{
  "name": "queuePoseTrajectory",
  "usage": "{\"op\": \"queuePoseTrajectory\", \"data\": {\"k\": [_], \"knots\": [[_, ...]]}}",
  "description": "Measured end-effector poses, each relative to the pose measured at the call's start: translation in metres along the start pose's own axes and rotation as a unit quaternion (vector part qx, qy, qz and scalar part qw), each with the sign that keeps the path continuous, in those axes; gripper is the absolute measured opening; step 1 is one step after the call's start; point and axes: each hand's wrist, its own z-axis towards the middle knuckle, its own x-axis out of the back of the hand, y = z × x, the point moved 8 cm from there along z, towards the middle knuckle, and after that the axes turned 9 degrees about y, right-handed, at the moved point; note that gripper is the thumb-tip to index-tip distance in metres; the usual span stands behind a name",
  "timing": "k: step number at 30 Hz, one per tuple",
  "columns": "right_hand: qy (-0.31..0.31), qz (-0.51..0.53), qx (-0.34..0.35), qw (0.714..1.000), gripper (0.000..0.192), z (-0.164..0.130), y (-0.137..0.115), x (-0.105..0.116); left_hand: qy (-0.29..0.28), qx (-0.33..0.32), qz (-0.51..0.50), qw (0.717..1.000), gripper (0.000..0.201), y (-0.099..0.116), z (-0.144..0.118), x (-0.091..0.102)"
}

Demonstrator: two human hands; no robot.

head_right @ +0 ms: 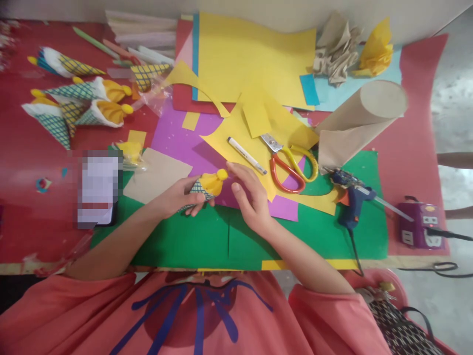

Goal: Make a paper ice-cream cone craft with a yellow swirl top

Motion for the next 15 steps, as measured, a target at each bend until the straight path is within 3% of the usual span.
{"op": "queuePoseTrajectory", "data": {"k": [5, 15], "knots": [[-0.041, 0.004, 0.041, 0.998, 0.042, -0.0017, -0.0055, -0.0069, 0.011, 0.005, 0.023, 1.000, 0.065, 0.0019, -0.0017, 0.0019], [-0.047, 0.063, -0.010, 0.997, 0.047, -0.0049, 0.0005, -0.0088, 0.030, -0.013, 0.069, 0.997, 0.058, 0.0041, -0.0026, 0.0069]]}}
